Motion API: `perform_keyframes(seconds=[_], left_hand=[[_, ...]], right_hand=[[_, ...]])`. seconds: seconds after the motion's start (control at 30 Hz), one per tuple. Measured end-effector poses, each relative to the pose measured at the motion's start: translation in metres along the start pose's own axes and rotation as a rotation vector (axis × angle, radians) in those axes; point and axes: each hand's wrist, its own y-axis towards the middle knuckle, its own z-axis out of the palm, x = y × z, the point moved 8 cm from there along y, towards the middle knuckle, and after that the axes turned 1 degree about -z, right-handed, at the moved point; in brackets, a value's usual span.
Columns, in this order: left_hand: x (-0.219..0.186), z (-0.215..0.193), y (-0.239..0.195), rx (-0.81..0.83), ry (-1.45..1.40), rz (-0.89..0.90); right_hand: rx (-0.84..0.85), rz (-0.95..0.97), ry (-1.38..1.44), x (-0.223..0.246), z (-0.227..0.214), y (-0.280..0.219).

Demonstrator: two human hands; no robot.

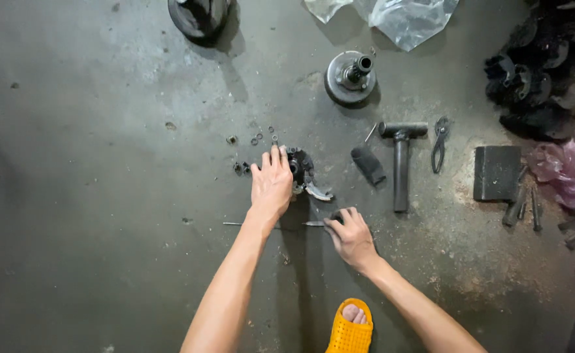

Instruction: Assembling a motorcycle clutch assembly by attaching shoes and springs to the hub

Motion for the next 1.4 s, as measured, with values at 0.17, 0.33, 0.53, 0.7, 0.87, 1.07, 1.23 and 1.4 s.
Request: perform_keyframes(seconds=[0.17, 0.33, 0.53, 0.7, 0.87, 1.07, 1.23, 1.4], left_hand=[[-0.005, -0.008, -0.002, -0.132, 0.044, -0.011], [-0.002, -0.005, -0.001, -0.105, 0.036, -0.031], [0.000, 0.006, -0.002, -0.051, 0.025, -0.047], [0.000, 0.007, 0.001, -0.014, 0.008, -0.058], [0.000, 0.004, -0.001, -0.019, 0.004, -0.052], [0.002, 0.006, -0.002, 0.011, 0.003, -0.055], [0.002, 0.011, 0.000, 0.022, 0.008, -0.052], [0.002, 0.013, -0.002, -0.032, -0.010, -0.047]], right_hand=[[0.025, 0.101, -0.033, -0.017, -0.007, 0.063], [0.028, 0.105, 0.048, -0.047, 0.030, 0.141], [0.298, 0.253, -0.006, -0.071, 0.077, 0.151], [0.067, 0.288, 0.218, -0.057, 0.022, 0.167], [0.030, 0.215, 0.337, -0.046, 0.012, 0.156], [-0.026, 0.117, 0.290, -0.042, 0.025, 0.145], [-0.035, 0.018, 0.192, -0.043, 0.033, 0.137], [0.051, 0.060, 0.135, -0.049, 0.031, 0.134]])
